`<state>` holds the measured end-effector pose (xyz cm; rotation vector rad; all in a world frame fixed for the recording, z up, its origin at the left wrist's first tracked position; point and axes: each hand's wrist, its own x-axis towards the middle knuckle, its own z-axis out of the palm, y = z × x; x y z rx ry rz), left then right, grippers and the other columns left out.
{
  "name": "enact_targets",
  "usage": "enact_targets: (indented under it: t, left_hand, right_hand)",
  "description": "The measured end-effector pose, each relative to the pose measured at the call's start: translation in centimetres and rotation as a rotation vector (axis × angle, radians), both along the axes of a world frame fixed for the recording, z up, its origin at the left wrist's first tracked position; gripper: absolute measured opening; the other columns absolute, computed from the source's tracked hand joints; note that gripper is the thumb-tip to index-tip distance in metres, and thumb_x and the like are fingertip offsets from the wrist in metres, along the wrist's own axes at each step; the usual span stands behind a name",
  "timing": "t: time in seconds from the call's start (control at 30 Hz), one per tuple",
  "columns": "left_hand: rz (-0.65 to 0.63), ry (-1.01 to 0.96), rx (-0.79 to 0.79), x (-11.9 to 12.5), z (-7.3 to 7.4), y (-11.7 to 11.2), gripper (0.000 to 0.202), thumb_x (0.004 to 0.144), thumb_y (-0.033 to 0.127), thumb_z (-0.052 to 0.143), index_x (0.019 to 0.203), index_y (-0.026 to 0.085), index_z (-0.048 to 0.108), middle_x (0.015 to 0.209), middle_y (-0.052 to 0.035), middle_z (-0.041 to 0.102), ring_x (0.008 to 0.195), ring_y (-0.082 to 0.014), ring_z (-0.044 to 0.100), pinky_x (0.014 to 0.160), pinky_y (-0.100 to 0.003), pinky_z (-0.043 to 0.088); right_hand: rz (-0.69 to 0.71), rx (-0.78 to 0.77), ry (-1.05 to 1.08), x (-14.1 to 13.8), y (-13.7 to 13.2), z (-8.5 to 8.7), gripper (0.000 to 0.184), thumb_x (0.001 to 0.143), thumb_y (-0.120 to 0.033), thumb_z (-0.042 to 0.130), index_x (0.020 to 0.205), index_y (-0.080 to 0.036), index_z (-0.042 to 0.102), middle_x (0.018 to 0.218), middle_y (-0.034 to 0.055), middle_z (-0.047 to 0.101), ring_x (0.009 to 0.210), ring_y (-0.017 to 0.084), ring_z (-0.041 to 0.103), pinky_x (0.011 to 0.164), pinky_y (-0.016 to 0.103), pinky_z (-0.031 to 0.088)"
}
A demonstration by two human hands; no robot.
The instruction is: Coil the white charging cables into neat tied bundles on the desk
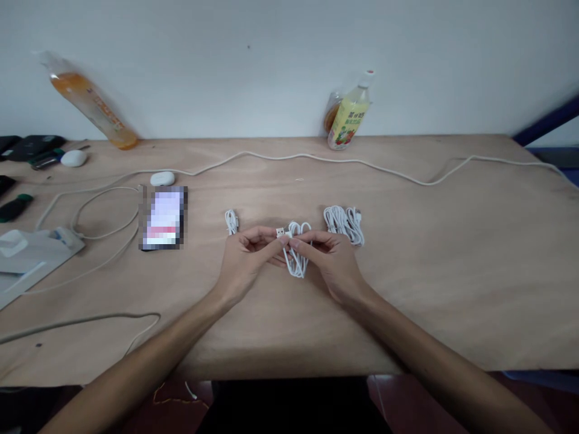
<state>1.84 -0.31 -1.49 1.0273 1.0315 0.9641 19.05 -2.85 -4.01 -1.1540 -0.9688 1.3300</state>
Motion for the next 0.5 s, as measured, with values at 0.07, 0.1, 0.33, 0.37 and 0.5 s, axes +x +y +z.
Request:
enact_targets:
  t: [0.07, 0.1, 0.33, 0.37, 0.5]
  left_hand:
    - [-0.005, 0.006, 0.012, -0.04, -0.06, -0.01, 0.03, 0.072, 0.04, 0.097, 0.085, 0.018, 0.082, 0.074, -0.0058, 0.083, 0.062, -0.021, 0.079, 0.062, -0.033, 0.07]
    - [-0.01, 0.012, 0.02, -0.06, -0.12, -0.02, 0.029, 0.074, 0.041, 0.096, 0.086, 0.018, 0.082, 0.074, -0.0059, 0.083, 0.063, -0.0214, 0.08, 0.063, -0.034, 0.07]
    - [-0.014, 0.006, 0.03, -0.13, -0.32, -0.04, 0.029, 0.075, 0.04, 0.095, 0.087, 0.016, 0.082, 0.073, -0.0053, 0.083, 0.062, -0.0198, 0.079, 0.063, -0.032, 0.07]
    - [-0.012, -0.003, 0.027, -0.11, -0.29, -0.04, 0.029, 0.075, 0.04, 0.096, 0.086, 0.016, 0.082, 0.072, -0.0051, 0.083, 0.061, -0.0192, 0.078, 0.063, -0.031, 0.07]
    - [-0.013, -0.013, 0.019, -0.03, -0.16, -0.01, 0.033, 0.073, 0.04, 0.098, 0.087, 0.015, 0.082, 0.073, -0.0048, 0.083, 0.061, -0.0186, 0.078, 0.062, -0.03, 0.07]
  right_hand:
    - [0.006, -0.008, 0.002, 0.01, 0.0, 0.01, 0.016, 0.077, -0.044, 0.092, 0.079, -0.029, 0.088, 0.081, 0.0031, 0.083, 0.076, 0.02, 0.071, 0.075, 0.037, 0.059]
    - [0.01, -0.012, 0.004, 0.01, 0.0, 0.02, 0.017, 0.077, -0.045, 0.092, 0.078, -0.028, 0.088, 0.081, 0.0032, 0.083, 0.076, 0.02, 0.07, 0.075, 0.037, 0.058]
    - [0.009, -0.04, 0.036, -0.14, -0.02, 0.01, 0.019, 0.076, -0.045, 0.093, 0.078, -0.027, 0.088, 0.079, 0.003, 0.082, 0.074, 0.019, 0.069, 0.074, 0.036, 0.057]
    - [0.005, -0.041, 0.038, -0.15, -0.02, 0.01, 0.019, 0.075, -0.045, 0.093, 0.077, -0.027, 0.088, 0.078, 0.0028, 0.082, 0.073, 0.018, 0.069, 0.073, 0.035, 0.057]
    - [0.004, -0.045, 0.046, -0.13, 0.03, 0.02, 0.019, 0.074, -0.045, 0.093, 0.077, -0.027, 0.088, 0.077, 0.0022, 0.081, 0.071, 0.017, 0.067, 0.072, 0.033, 0.056]
